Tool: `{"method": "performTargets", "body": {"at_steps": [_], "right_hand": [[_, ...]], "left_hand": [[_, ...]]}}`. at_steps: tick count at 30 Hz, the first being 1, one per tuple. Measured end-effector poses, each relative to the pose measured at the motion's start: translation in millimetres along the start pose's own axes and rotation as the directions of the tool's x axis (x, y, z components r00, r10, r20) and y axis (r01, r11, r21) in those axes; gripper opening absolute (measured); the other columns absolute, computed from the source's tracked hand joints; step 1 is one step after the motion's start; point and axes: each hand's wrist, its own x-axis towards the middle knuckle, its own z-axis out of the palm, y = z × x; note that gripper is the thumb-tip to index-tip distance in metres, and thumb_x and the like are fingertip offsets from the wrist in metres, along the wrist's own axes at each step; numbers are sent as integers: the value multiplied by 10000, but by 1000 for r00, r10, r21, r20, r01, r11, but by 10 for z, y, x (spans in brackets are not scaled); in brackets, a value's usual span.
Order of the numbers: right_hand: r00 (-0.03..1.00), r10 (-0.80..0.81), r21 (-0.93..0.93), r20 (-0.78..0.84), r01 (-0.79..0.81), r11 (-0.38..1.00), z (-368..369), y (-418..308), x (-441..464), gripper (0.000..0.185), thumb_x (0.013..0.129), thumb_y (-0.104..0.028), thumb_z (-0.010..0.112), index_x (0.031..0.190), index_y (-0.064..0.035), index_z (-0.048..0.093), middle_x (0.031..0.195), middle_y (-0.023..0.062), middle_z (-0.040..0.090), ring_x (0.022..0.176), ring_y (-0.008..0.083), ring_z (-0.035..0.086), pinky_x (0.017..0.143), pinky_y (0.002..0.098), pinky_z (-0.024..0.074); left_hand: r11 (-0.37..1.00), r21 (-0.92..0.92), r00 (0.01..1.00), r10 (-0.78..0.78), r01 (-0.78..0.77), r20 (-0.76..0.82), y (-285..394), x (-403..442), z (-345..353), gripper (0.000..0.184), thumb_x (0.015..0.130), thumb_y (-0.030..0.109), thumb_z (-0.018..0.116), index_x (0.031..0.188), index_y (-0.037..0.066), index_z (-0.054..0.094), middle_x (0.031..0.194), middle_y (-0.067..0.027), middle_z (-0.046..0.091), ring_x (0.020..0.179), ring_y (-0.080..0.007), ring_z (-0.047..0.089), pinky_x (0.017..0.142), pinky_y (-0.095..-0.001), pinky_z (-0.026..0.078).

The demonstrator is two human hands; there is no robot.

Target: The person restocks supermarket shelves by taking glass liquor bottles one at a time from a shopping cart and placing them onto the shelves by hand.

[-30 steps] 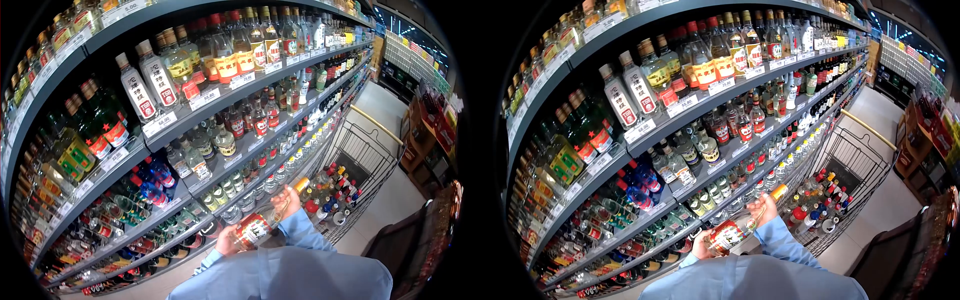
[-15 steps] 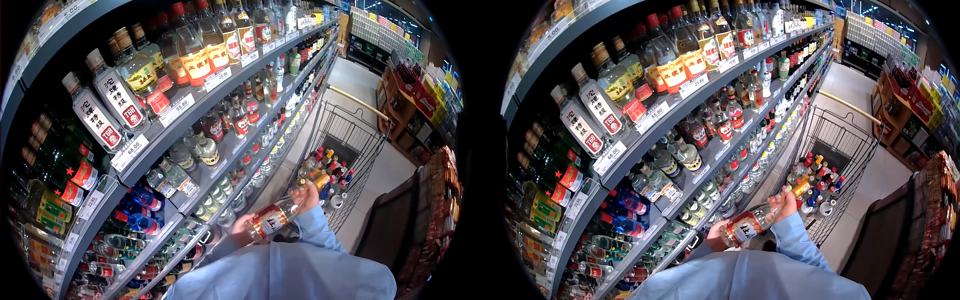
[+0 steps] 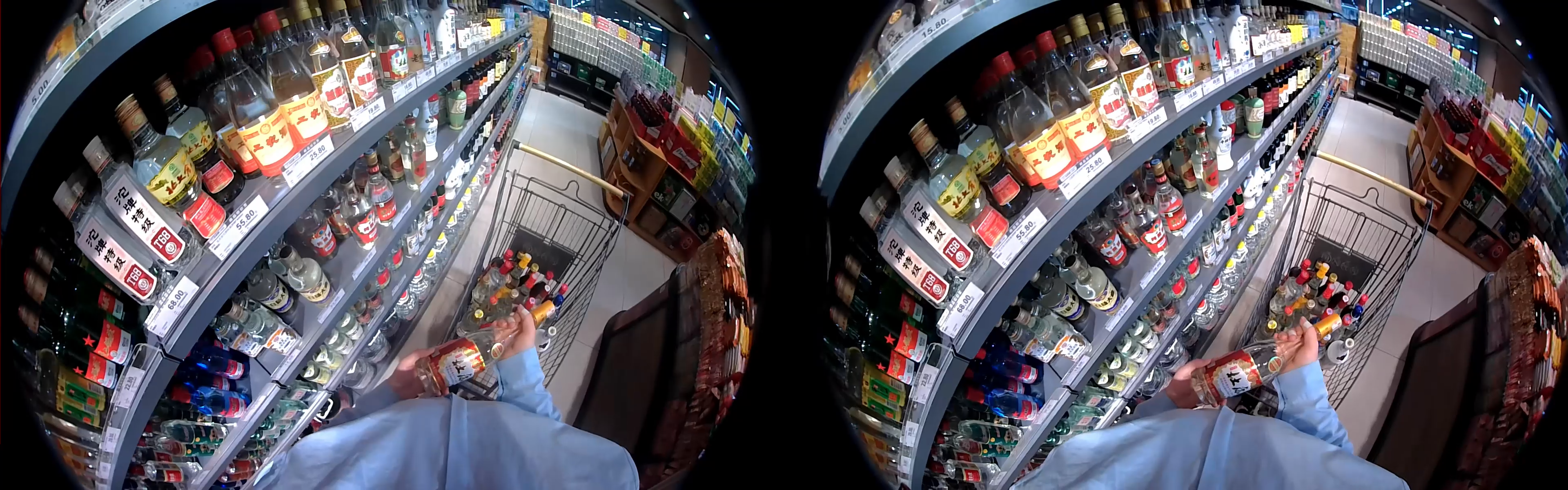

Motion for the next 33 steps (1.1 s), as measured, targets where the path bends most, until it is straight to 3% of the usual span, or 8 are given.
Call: {"method": "performTargets", "body": {"at_steps": [7,18,20,22,25,26,28,33], "right_hand": [[998,-29,85,-47,33,996,123,-222,421,224,826,-272,564,689,-142,444,496,-5,432,506,173,473,596,344,449],[984,-93,-8,-154,93,996,431,-783,820,183,828,-307,562,779,-134,528,598,-9,493,551,165,487,655,352,449],[993,-90,36,83,87,996,350,-899,1033,330,855,-296,528,589,-146,404,496,0,433,541,182,481,647,336,439],[972,-140,25,191,138,990,502,-1005,1100,328,859,-285,520,590,-137,407,504,-2,420,504,164,440,605,323,428],[977,-152,36,148,148,988,699,-1137,1077,251,854,-248,535,667,-107,445,517,9,416,498,162,430,557,314,419],[969,-199,15,149,199,980,711,-1142,1090,219,851,-237,542,704,-97,460,524,14,418,501,163,432,543,312,416],[970,-199,-63,136,209,976,873,-1183,966,148,837,-193,561,793,-86,468,557,26,420,510,163,440,528,318,411],[961,-203,-286,186,251,925,1115,-1189,816,206,814,-221,582,840,-69,446,587,30,409,533,158,424,524,318,384]], "left_hand": [[953,301,997,54,-34,-57,474,398,606,528,883,356,367,1337,89,333,1076,-153,579,705,-284,629,618,-359,536],[999,29,999,-37,38,-16,606,1290,170,540,882,335,334,1340,51,301,1101,-199,551,690,-306,628,591,-357,538],[997,-14,994,-71,72,84,732,1421,220,549,882,387,373,1319,57,334,1253,-173,454,1037,-348,520,751,-502,490],[998,-29,991,-49,53,121,805,1513,268,579,868,408,414,1328,69,319,1288,-165,416,1071,-368,489,781,-524,468],[974,189,976,-153,122,157,965,1593,236,728,792,467,535,1357,104,253,1305,-182,376,1083,-417,462,825,-541,441],[981,186,986,-85,58,142,977,1622,393,823,787,366,579,1401,79,113,1320,-180,363,1206,-305,387,925,-445,398],[791,611,955,-171,-14,244,1189,1666,483,910,697,279,693,1386,41,149,1319,-139,369,1231,-241,351,1002,-389,301],[614,784,963,-254,88,90,1327,1815,811,901,629,142,750,1347,24,219,1290,-98,392,1194,-185,364,1003,-339,284]]}}
